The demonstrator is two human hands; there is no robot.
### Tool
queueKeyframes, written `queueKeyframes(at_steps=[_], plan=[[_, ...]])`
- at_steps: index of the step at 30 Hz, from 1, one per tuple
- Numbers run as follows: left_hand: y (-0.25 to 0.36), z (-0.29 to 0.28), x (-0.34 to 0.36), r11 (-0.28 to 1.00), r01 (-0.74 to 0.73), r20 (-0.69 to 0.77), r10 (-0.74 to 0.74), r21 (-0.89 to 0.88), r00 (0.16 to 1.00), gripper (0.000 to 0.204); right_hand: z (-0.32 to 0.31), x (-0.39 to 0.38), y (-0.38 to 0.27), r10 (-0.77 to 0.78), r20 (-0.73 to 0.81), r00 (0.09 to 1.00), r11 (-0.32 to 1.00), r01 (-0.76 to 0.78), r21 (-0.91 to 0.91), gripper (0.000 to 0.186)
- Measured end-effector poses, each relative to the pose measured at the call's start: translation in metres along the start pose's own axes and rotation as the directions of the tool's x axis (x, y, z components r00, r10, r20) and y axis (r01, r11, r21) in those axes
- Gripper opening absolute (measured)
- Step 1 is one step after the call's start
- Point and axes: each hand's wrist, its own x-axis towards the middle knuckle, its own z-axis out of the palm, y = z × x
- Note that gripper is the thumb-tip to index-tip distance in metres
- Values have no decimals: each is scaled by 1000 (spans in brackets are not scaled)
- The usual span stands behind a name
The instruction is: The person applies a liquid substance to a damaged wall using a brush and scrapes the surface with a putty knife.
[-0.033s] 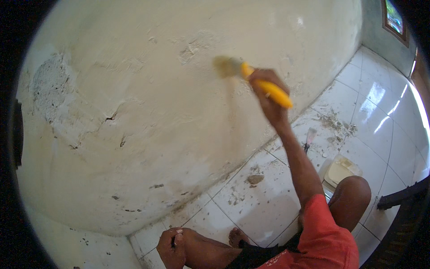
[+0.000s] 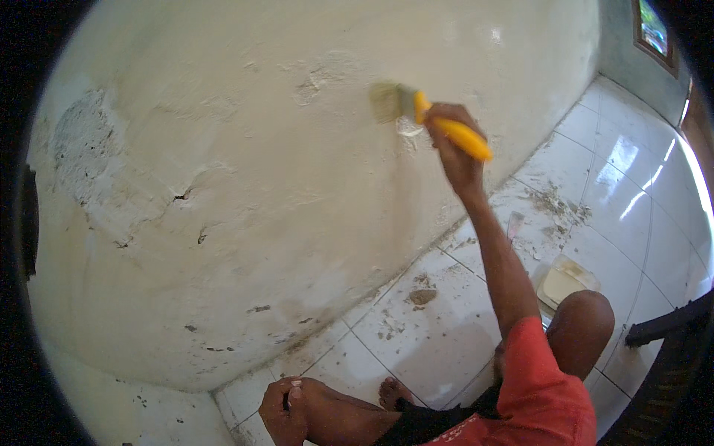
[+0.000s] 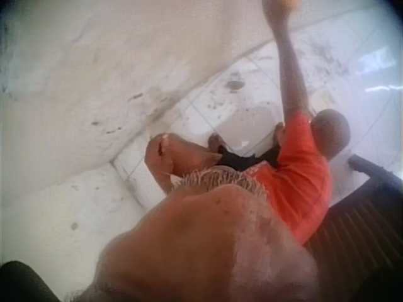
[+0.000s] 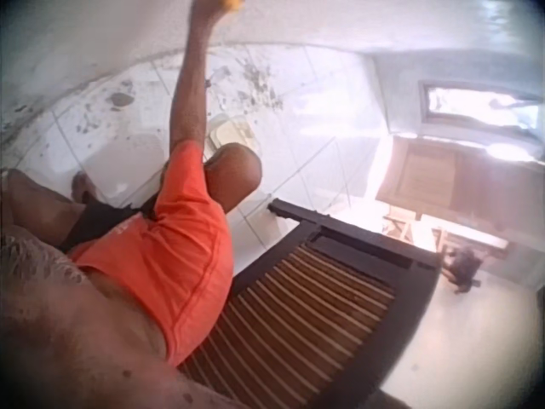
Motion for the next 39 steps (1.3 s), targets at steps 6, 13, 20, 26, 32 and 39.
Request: queueKeyframes(at_steps=[6, 13, 20, 26, 32, 39], plan=[[8, 3, 5, 1000, 18, -19, -18, -4, 1000, 26, -15, 29, 17, -508, -89, 857, 803, 433, -410, 17], [5, 2, 1, 999, 36, -20, -35, 27, 999, 29, 37, -44, -25, -341, 371, 864, 870, 439, -223, 23], [8, 5, -2, 989, 133, -3, -134, -70, 991, 28, -28, 35, 5, -204, 37, 978, 962, 208, -180, 11], [14, 9, 3, 987, 135, 6, -135, -82, 991, 21, -18, 9, 32, -616, 95, 782, 727, 611, -314, 24], [12, 12, 3, 994, 89, 8, -89, -69, 996, 17, 39, -88, -24, -186, 482, 856, 982, 181, 57, 23], [5, 8, -6, 996, 76, -43, -78, -55, 996, 10, -49, -73, 58, -114, -107, 988, 951, 77, -299, 18]])
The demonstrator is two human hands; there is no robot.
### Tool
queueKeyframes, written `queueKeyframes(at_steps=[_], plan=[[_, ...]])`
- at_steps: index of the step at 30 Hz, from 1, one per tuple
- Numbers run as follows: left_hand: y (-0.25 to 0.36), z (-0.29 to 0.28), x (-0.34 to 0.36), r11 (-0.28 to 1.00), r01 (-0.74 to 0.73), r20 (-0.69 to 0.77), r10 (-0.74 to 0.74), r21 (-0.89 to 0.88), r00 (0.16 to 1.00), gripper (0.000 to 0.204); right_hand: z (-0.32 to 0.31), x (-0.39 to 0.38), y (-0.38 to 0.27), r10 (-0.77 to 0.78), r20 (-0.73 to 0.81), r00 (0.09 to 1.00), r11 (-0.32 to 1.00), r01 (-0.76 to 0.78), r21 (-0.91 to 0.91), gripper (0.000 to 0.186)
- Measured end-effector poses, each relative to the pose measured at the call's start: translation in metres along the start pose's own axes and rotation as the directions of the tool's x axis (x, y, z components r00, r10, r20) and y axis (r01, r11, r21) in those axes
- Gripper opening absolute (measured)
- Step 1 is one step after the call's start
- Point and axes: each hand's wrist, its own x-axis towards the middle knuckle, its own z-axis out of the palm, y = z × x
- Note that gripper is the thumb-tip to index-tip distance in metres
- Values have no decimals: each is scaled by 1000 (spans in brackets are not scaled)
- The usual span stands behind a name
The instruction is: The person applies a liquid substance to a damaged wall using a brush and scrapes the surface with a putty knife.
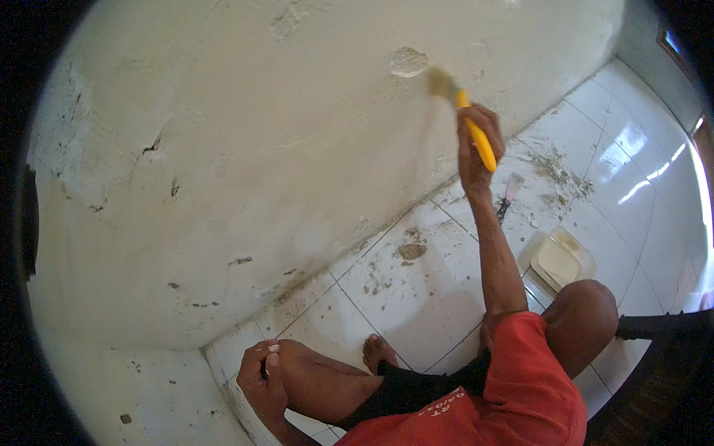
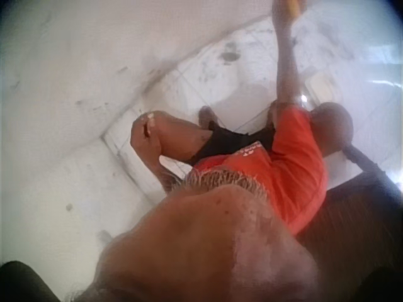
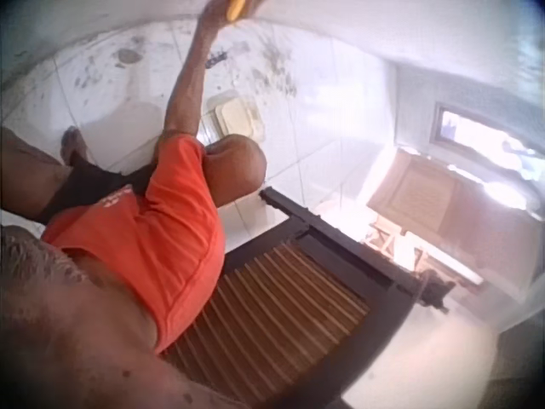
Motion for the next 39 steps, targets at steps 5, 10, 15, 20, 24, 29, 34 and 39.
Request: queueKeyframes(at_steps=[5, 10, 15, 20, 24, 29, 34, 39], plan=[[8, 1, 3, 1000, -25, 3, 25, 10, 1000, 12, 44, -89, -4, 64, 327, 943, 997, -46, -64, 28], [9, 6, 7, 998, -47, 3, 47, 44, 999, 12, 75, -127, -87, -269, 684, 678, 960, 133, 247, 28], [11, 2, 3, 995, -64, -10, 65, 74, 998, 12, 55, -44, -50, -293, 451, 843, 956, 261, 134, 35], [11, 1, 3, 991, -109, 0, 109, 81, 994, 12, 53, 0, -72, -605, 353, 714, 725, 677, -126, 28], [9, 5, 7, 993, -108, -18, 108, 40, 994, 11, 61, -86, -54, -549, 686, 478, 689, 723, 47, 27], [9, -2, 3, 988, -145, 13, 145, 53, 989, 12, 55, -87, -74, -300, 927, 223, 890, 415, 188, 25], [12, -13, -7, 996, -57, 35, 59, -61, 998, 14, 34, 49, -69, -368, 762, 533, 902, 404, 153, 28], [25, -29, -12, 993, -16, 135, 32, -121, 990, 17, 9, 61, -86, -628, 715, 306, 516, 852, 88, 38]])
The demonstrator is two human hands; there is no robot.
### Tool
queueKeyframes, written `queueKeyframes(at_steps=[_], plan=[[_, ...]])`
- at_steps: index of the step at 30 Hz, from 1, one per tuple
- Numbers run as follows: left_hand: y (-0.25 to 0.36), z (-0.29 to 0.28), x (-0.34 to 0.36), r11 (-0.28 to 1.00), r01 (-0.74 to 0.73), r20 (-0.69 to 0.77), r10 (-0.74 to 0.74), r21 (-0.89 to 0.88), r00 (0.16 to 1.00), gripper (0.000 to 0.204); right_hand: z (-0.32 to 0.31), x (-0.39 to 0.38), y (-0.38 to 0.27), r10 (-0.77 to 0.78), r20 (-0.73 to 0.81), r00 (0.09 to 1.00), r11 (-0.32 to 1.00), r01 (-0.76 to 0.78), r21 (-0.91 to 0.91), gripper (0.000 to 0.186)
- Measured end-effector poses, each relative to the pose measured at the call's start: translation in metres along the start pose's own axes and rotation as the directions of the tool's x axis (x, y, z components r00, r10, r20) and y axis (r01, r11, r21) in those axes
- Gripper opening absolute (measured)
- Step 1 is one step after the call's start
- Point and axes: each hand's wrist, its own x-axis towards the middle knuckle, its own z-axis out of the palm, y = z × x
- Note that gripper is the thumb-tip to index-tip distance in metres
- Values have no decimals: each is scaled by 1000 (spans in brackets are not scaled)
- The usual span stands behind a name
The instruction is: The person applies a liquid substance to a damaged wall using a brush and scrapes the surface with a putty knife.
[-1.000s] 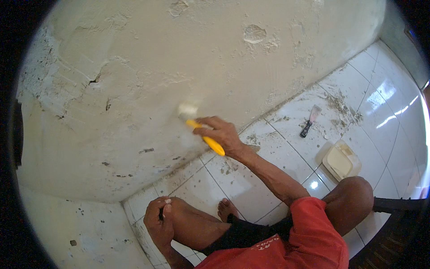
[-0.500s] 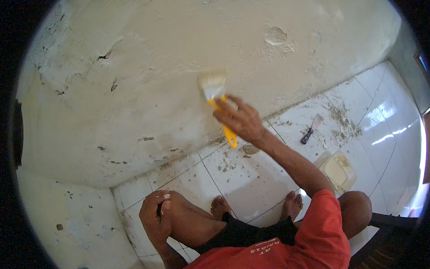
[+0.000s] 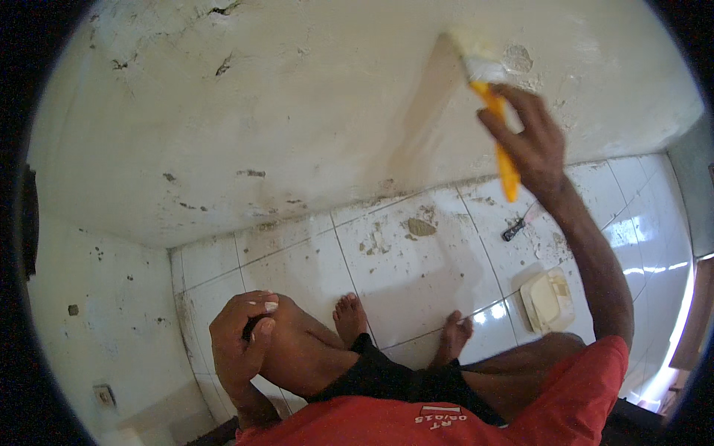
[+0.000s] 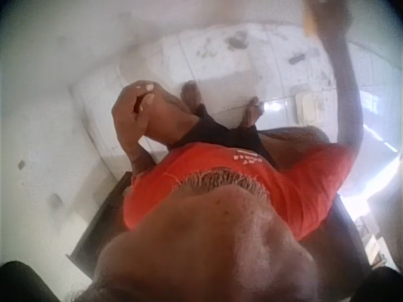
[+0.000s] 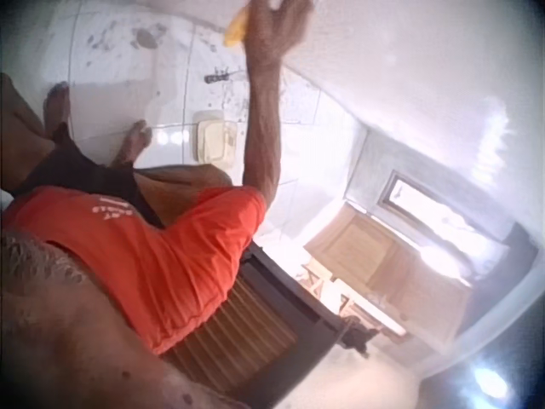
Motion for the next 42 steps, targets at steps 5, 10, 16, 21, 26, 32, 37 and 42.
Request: queueKeyframes(at_steps=[5, 10, 16, 21, 26, 32, 37, 42], plan=[[32, -7, -11, 978, 39, 37, -47, 203, 998, 18, 76, -50, -54, -41, 453, 890, 952, -103, 287, 23], [41, 6, -22, 921, 43, 35, -61, 387, 998, 17, 56, -78, -35, 143, 435, 889, 734, -390, 555, 13], [48, 5, -22, 915, 250, 161, -312, 317, 936, 23, -68, -168, -16, 820, 478, 315, 163, -929, 332, 20], [59, 13, -7, 915, 267, 308, -359, 304, 881, 31, -154, -290, -18, 890, 447, -91, -92, -996, -19, 22], [58, 26, 11, 908, 192, 320, -319, 371, 892, 33, -118, -365, -67, 888, 436, -147, -134, -989, -59, 26], [70, 34, 21, 887, 190, 263, -319, 420, 911, 28, -63, -342, -92, 790, 570, -225, -351, -929, 119, 28], [73, 26, 10, 890, 133, 243, -259, 435, 935, 32, 6, -300, -116, 664, 736, -130, -354, -922, 156, 25], [76, 19, -9, 864, 181, 185, -297, 470, 937, 34, 76, -252, -157, 479, 877, 43, -285, -937, 202, 23]])
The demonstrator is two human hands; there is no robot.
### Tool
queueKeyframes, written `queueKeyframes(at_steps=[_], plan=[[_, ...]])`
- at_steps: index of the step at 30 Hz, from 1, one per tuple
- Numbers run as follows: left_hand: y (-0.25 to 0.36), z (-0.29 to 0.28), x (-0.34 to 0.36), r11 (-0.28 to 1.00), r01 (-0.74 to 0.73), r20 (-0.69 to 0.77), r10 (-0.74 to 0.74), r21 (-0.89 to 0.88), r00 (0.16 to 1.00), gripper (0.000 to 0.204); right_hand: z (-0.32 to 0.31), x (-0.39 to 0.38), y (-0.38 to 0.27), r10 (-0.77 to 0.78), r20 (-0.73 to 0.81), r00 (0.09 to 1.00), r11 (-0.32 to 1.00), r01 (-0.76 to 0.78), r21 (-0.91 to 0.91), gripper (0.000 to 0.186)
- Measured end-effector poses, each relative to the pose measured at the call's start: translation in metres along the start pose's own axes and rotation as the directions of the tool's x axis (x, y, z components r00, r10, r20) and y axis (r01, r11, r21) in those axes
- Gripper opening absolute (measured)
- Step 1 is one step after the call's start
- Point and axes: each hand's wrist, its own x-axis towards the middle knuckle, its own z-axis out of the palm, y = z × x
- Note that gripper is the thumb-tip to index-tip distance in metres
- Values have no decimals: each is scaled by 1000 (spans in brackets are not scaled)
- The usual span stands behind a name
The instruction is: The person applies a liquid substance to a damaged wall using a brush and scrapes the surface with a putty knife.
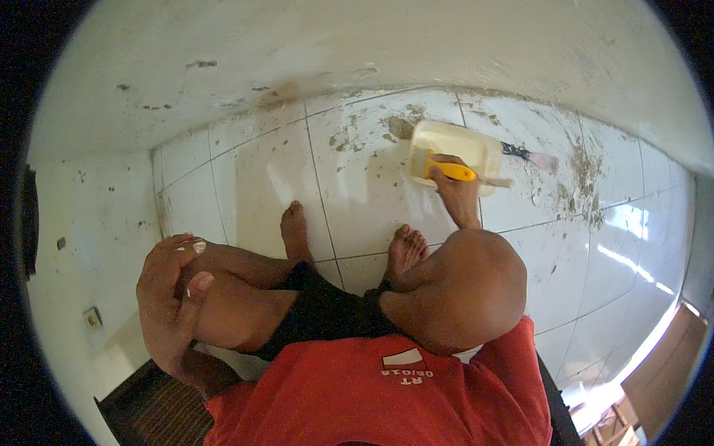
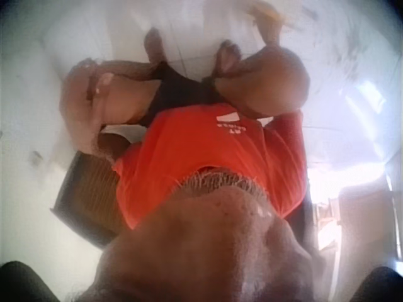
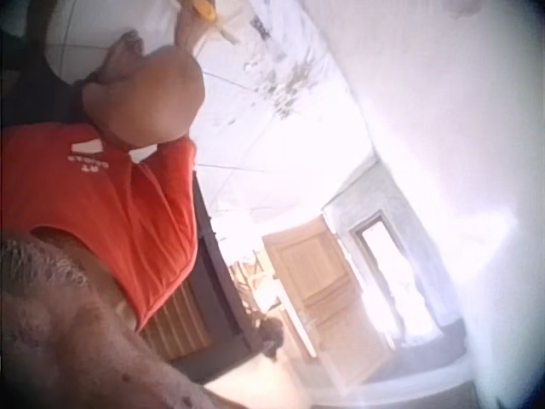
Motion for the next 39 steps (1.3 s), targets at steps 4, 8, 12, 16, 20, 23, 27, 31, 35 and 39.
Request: queueKeyframes(at_steps=[4, 8, 12, 16, 20, 23, 27, 31, 35, 39], plan=[[-17, 6, -4, 996, 1, -36, 3, 93, 999, 36, 52, 18, -25, -69, 133, 989, 997, 63, 49, 23], [-35, 19, 5, 995, 100, -82, -101, -21, 991, 30, 62, 64, -22, -387, 155, 909, 879, 415, -235, 20], [-63, 19, -14, 973, 232, -78, -230, 13, 970, 36, 74, 87, -28, -391, 164, 906, 760, 418, -498, 17], [-88, 15, -22, 969, 239, -109, -245, -66, 963, 36, 66, 76, -39, -446, 136, 885, 769, 457, -447, 20], [-121, 17, -18, 941, 224, -164, -270, -253, 949, 28, 62, 78, -3, -484, 187, 855, 703, 507, -498, 23], [-140, 16, -11, 992, 19, -207, -46, -127, 977, 29, 62, 60, -40, -486, 74, 871, 777, 470, -420, 22], [-152, 15, -7, 963, 66, -101, -95, -260, 990, 38, 59, 36, -43, -456, -45, 889, 860, 427, -281, 24], [-159, 0, -11, 935, 41, 27, -34, -352, 999, 37, 56, 6, -31, 32, -204, 979, 907, 58, 418, 32], [-161, -10, -9, 915, -100, 89, 146, -390, 985, 35, 42, -14, -17, 283, -208, 936, 661, -33, 749, 39], [-157, -15, -8, 892, -337, 62, 371, -301, 927, 35, 38, -24, -68, 29, -231, 973, 613, 165, 772, 40]])
